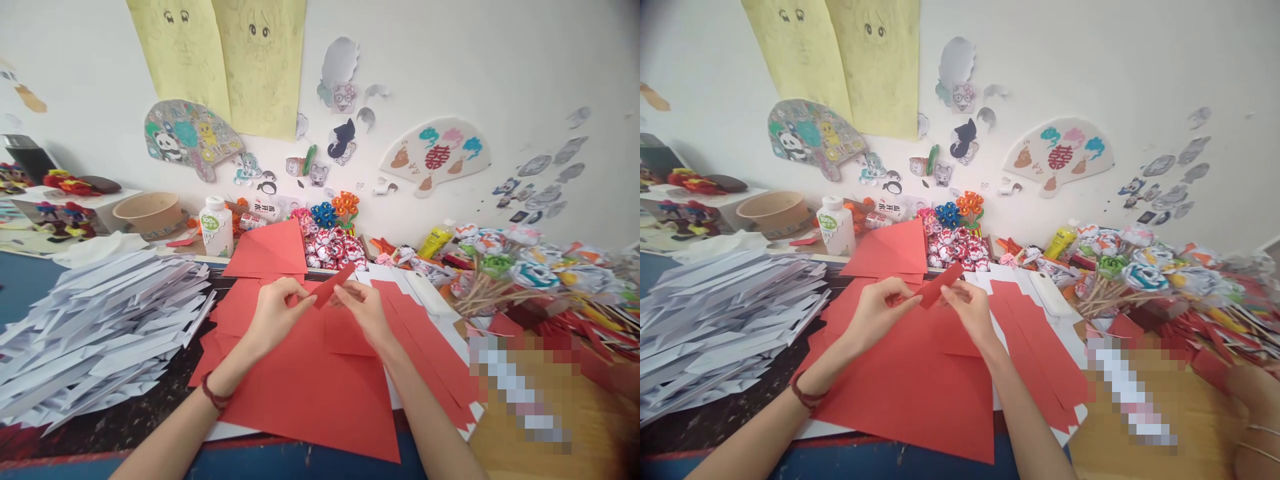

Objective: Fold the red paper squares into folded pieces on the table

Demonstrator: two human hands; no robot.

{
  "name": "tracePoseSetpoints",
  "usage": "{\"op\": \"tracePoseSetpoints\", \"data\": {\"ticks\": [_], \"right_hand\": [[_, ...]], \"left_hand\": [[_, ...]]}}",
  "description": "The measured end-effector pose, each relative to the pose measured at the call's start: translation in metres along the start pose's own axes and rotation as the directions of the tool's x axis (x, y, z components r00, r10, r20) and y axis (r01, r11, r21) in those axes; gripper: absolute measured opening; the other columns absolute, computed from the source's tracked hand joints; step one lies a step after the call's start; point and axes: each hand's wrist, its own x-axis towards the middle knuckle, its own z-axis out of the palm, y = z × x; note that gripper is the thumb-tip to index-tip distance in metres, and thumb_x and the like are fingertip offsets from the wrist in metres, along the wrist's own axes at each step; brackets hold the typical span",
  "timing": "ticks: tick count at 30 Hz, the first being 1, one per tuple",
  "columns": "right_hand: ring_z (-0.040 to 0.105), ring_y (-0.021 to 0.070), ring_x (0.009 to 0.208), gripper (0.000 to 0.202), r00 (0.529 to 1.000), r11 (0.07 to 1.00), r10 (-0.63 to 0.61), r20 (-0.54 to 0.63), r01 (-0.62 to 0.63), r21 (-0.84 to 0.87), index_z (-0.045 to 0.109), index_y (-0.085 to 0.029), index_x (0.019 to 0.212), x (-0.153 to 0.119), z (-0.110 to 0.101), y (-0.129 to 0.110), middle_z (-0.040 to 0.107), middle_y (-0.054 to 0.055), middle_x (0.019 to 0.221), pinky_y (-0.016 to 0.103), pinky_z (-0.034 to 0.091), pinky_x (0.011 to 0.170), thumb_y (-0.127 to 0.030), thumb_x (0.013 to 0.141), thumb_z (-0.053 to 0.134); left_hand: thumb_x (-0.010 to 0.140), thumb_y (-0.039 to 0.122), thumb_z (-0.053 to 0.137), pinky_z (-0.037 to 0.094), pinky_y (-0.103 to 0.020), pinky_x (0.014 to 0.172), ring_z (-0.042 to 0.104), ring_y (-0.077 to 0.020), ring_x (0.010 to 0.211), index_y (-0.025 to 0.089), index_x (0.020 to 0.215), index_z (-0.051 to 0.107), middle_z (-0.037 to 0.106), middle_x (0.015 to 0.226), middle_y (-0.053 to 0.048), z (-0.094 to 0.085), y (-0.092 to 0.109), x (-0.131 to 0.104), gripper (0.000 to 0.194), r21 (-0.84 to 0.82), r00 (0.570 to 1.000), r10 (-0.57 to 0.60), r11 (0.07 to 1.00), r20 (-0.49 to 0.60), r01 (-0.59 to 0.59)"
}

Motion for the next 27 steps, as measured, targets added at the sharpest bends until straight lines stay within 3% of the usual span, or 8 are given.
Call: {"op": "tracePoseSetpoints", "data": {"ticks": [4, 7, 12, 17, 22, 27], "right_hand": [[0.069, 0.0220, 0.089, 0.043, 0.993, 0.990, 0.021, 0.116, -0.037, 0.139, 0.061, -0.017, 0.114, -0.004, 0.012, -0.002, 0.070, 0.011, 0.103, 0.038, 0.054, 0.085, -0.043, 0.080, 0.067], [0.064, 0.0241, 0.103, 0.046, 0.988, 0.983, 0.030, 0.154, -0.057, 0.176, 0.060, -0.018, 0.119, -0.007, 0.014, -0.006, 0.067, 0.012, 0.113, 0.041, 0.051, 0.093, -0.043, 0.081, 0.066], [0.055, 0.0262, 0.119, 0.049, 0.978, 0.981, 0.055, 0.202, -0.091, 0.173, 0.059, -0.021, 0.124, -0.007, 0.005, -0.012, 0.065, 0.011, 0.120, 0.043, 0.041, 0.103, -0.042, 0.080, 0.068], [0.054, 0.0281, 0.120, 0.051, 0.965, 0.968, 0.066, 0.255, -0.124, 0.219, 0.058, -0.023, 0.126, -0.007, -0.002, -0.017, 0.064, 0.010, 0.121, 0.048, 0.040, 0.104, -0.040, 0.079, 0.070], [0.058, 0.0271, 0.115, 0.052, 0.964, 0.957, 0.063, 0.258, -0.132, 0.258, 0.055, -0.025, 0.129, -0.008, -0.001, -0.017, 0.066, 0.009, 0.118, 0.049, 0.041, 0.103, -0.037, 0.080, 0.069], [0.057, 0.0253, 0.117, 0.056, 0.963, 0.942, 0.073, 0.261, -0.153, 0.299, 0.051, -0.026, 0.131, -0.009, 0.002, -0.018, 0.066, 0.009, 0.117, 0.047, 0.041, 0.102, -0.035, 0.080, 0.070]], "left_hand": [[0.082, 0.026, 0.061, 0.036, -0.024, 0.062, 0.051, -0.0143, 0.067, 0.018, 0.063, 0.061, 0.060, 0.065, -0.001, 0.010, 0.000, -0.006, 0.021, 0.139, 0.994, 0.103, 0.986, -0.039, -0.096], [0.082, 0.027, 0.062, 0.034, -0.024, 0.061, 0.051, -0.0143, 0.067, 0.018, 0.061, 0.059, 0.059, 0.065, -0.001, 0.016, 0.001, -0.009, 0.023, 0.133, 0.993, 0.118, 0.984, -0.018, -0.115], [0.075, 0.037, 0.070, 0.030, -0.023, 0.054, 0.044, -0.0108, 0.056, 0.017, 0.060, 0.060, 0.058, 0.059, 0.002, 0.017, -0.002, -0.007, 0.027, -0.146, 0.997, -0.050, 0.988, 0.058, 0.058], [0.073, 0.042, 0.071, 0.032, -0.023, 0.053, 0.046, -0.0104, 0.054, 0.015, 0.061, 0.063, 0.060, 0.059, 0.000, 0.014, -0.004, -0.004, 0.031, -0.431, 0.963, -0.229, 0.861, 0.145, 0.269], [0.069, 0.038, 0.075, 0.034, -0.022, 0.054, 0.048, -0.0100, 0.056, 0.014, 0.063, 0.064, 0.062, 0.061, -0.001, 0.013, 0.000, -0.004, 0.027, -0.487, 0.946, -0.279, 0.811, 0.166, 0.325], [0.069, 0.035, 0.075, 0.035, -0.021, 0.057, 0.049, -0.0096, 0.059, 0.015, 0.057, 0.055, 0.059, 0.061, 0.002, 0.014, 0.006, -0.005, 0.031, -0.555, 0.940, -0.284, 0.759, 0.190, 0.342]]}}
